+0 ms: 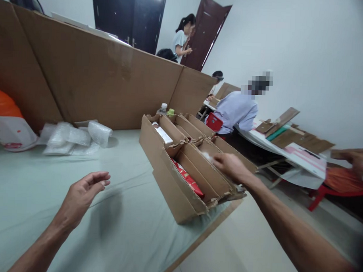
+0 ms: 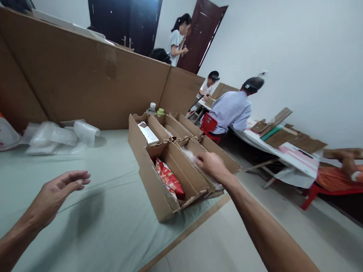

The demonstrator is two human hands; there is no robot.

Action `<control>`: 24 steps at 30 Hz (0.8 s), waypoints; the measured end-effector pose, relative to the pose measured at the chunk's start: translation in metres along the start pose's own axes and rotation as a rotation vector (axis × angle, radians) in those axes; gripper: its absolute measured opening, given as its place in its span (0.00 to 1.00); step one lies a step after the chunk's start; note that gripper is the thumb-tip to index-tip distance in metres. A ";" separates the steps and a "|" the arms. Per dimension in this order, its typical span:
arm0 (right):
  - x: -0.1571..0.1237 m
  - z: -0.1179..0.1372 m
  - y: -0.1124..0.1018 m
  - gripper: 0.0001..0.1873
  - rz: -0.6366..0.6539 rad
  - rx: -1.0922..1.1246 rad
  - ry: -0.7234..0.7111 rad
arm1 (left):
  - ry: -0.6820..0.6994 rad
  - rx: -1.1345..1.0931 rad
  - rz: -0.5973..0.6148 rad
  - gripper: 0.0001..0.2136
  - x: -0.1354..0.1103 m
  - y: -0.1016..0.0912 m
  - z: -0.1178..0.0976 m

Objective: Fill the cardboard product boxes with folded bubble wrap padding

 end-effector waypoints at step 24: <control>0.062 -0.073 -0.017 0.12 0.090 0.240 0.002 | -0.026 -0.107 -0.227 0.16 0.127 -0.042 -0.035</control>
Point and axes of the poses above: each hand's wrist, its own x-axis towards the middle knuckle, its own y-axis out of the palm, z = x × y, the point moved 2 cm from there along x, towards the middle knuckle, and after that the axes turned 13 degrees about x, right-handed, at the moved point
